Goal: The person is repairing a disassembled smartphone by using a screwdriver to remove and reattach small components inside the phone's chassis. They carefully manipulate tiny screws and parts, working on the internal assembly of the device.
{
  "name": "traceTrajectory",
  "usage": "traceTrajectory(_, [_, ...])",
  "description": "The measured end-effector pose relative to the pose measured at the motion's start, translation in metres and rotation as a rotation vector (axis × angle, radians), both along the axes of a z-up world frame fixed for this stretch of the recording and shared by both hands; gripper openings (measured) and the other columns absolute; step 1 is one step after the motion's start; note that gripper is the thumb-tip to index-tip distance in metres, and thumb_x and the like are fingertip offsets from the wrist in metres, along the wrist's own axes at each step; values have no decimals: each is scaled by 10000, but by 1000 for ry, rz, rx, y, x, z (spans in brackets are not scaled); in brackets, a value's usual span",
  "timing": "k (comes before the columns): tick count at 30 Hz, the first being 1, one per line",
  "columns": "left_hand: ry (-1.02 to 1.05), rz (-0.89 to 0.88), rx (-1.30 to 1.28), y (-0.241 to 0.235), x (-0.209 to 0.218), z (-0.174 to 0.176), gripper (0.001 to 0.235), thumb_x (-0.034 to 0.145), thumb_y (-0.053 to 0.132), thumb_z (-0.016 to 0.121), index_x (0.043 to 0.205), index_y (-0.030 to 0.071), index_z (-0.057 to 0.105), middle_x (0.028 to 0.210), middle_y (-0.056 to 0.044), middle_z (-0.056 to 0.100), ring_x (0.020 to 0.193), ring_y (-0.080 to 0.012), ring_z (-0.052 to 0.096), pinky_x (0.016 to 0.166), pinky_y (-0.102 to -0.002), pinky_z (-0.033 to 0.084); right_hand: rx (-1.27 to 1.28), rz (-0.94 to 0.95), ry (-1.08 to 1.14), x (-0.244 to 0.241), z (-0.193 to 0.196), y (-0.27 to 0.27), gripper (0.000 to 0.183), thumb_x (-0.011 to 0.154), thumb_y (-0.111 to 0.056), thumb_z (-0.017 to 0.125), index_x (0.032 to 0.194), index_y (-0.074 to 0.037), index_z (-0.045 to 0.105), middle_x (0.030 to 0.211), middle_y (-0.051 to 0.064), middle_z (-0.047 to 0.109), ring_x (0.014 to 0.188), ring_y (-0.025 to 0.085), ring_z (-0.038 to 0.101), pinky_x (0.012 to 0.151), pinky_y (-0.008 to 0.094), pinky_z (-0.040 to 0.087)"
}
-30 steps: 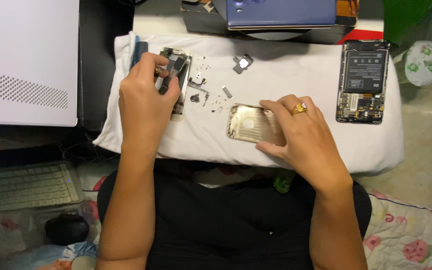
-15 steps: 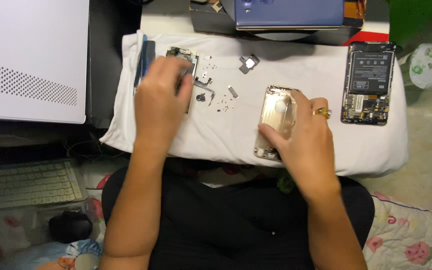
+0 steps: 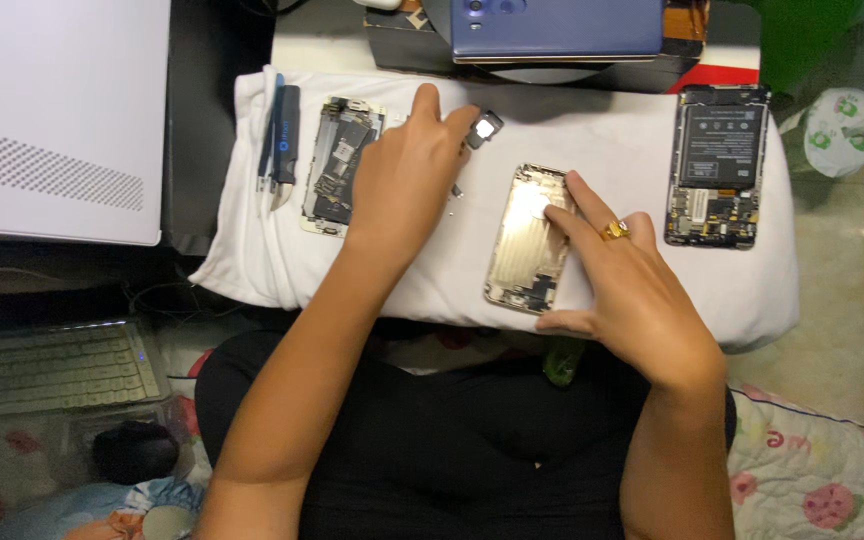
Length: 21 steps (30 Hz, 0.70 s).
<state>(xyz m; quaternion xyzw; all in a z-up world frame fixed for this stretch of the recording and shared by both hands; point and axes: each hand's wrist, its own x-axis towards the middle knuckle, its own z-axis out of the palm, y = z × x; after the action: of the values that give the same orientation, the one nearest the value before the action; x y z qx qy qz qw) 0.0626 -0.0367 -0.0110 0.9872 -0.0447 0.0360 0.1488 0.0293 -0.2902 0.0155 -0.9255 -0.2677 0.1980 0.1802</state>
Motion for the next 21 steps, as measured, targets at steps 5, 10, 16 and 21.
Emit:
traceTrajectory(5, [13, 21, 12, -1, 9, -17, 141, 1006, 179, 686, 1088, 104, 598, 1007, -154, 491, 550, -471, 587, 421, -597, 407, 40, -48, 23, 3, 1, 2, 1100, 636, -388, 1006, 1546, -154, 434, 1804, 49, 248, 1155, 449, 461, 1028, 523, 438])
traceTrajectory(10, [4, -11, -29, 2, 11, -8, 281, 951, 164, 809, 1074, 74, 573, 1077, -149, 513, 643, -475, 627, 480, -603, 436, 100, -37, -71, 11, -9, 4, 936, 662, -402, 988, 1442, -127, 550, 1766, 117, 338, 1170, 446, 441, 998, 511, 438])
traceTrajectory(16, [59, 3, -217, 0, -15, 15, 106, 963, 185, 775, 953, 106, 705, 1014, -66, 570, 730, -429, 650, 552, -565, 459, 161, 10, -104, 11, -6, 0, 857, 655, -377, 989, 1379, -127, 604, 1720, 110, 403, 1205, 449, 460, 1046, 528, 438])
traceTrajectory(21, [-111, -188, -475, -10, -60, 16, 202, 867, -7, 794, 931, 164, 707, 952, 6, 675, 738, -176, 718, 594, -346, 510, 439, -12, -86, 12, -11, -4, 291, 893, -170, 843, 1156, -105, 737, 1313, 89, 626, 1231, 291, 596, 1013, 386, 494])
